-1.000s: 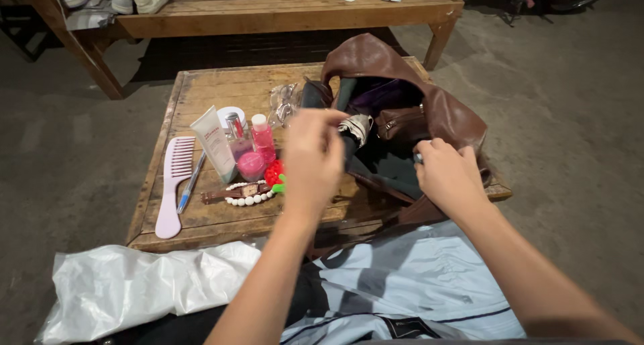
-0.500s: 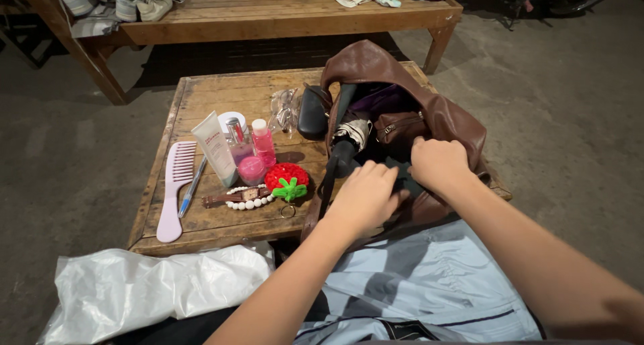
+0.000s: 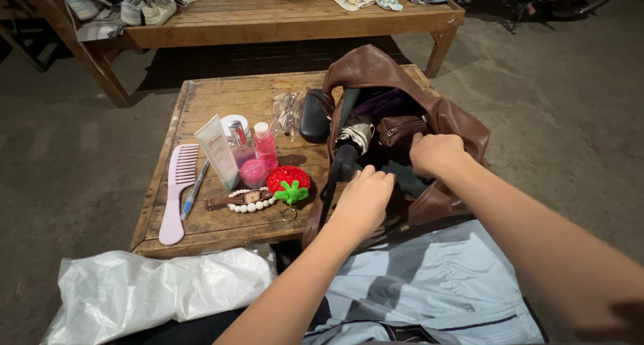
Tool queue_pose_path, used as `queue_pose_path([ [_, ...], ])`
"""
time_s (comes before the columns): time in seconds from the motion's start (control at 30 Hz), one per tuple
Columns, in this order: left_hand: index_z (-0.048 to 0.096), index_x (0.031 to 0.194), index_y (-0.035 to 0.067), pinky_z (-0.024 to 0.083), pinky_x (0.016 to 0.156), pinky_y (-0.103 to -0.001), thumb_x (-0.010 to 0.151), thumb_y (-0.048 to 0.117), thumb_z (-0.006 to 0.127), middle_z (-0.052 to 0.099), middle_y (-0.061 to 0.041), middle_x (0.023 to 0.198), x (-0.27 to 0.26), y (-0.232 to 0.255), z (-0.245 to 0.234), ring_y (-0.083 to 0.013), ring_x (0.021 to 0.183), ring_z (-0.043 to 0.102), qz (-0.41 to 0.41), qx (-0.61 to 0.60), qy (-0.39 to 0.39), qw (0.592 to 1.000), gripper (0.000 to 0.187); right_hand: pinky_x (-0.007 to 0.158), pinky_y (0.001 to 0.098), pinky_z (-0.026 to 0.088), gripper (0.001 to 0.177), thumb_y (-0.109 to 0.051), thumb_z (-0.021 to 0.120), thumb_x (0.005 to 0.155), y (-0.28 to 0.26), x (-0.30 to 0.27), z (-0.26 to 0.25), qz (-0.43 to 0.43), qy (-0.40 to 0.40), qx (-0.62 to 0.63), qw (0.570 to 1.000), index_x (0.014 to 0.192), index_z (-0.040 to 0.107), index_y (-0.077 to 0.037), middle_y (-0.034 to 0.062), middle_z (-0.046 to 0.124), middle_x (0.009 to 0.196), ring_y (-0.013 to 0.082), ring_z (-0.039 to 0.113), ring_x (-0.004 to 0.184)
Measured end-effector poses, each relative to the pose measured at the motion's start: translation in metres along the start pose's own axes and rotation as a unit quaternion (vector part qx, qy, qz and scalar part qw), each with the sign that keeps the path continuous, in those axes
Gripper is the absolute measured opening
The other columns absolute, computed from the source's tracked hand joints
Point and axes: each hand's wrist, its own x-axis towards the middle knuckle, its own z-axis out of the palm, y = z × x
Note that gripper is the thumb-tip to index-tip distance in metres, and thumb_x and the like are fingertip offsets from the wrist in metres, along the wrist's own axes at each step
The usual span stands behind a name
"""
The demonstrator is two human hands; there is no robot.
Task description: The person removes personal items one at a time from a brown leather handbag on a wooden table, placing a glasses case, sunglasses, bracelet, cosmetic bottles, comb, pen, jar, and other toiletries onto the tabletop and arranging them there.
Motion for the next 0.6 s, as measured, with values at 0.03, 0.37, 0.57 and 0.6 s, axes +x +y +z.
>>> queue_pose_path([
  [0.03,0.062,0.102,0.001,0.045,0.102,-0.046,0.071,-0.010,0.063,0.067,-0.013,0.103,0.000,0.001,-0.001,-0.0343,0.110,0.057,-0.006,-0.003,-0.004,1.000,0.033,0.087,0.0441,0.058,0.049,-0.015,0.063,0.090,0.001,0.001,0.002,-0.002,0.010,-0.006,1.000,0.137,0.053,-0.002,0.0166,0.072,0.120,0.0318,0.072,0.110],
  [0.37,0.063,0.100,0.003,0.046,0.101,-0.047,0.075,-0.005,0.062,0.067,-0.012,0.102,-0.001,0.004,-0.004,-0.0347,0.110,0.057,-0.014,-0.025,-0.005,1.000,0.026,0.089,0.0429,0.056,0.063,-0.021,0.056,0.094,-0.004,-0.014,-0.003,0.011,-0.007,0.002,1.000,0.152,0.039,-0.006,0.0153,0.073,0.120,0.0306,0.072,0.111],
  [0.57,0.067,0.095,0.000,0.044,0.102,-0.051,0.077,0.012,0.065,0.069,-0.016,0.098,-0.002,0.014,-0.010,-0.0364,0.107,0.059,-0.050,-0.037,0.004,0.998,0.022,0.088,0.0429,0.057,0.059,-0.019,0.053,0.094,-0.007,-0.017,0.003,0.011,0.018,-0.006,1.000,0.151,0.043,-0.005,0.0162,0.074,0.120,0.0294,0.072,0.111],
  [0.6,0.067,0.094,0.000,0.045,0.102,-0.050,0.080,0.015,0.064,0.070,-0.017,0.098,-0.002,0.016,-0.011,-0.0365,0.107,0.060,-0.059,-0.038,0.007,0.998,0.020,0.088,0.0431,0.057,0.059,-0.019,0.053,0.093,-0.007,-0.016,0.005,0.007,0.025,-0.010,1.000,0.150,0.043,-0.005,0.0164,0.074,0.120,0.0292,0.072,0.112],
])
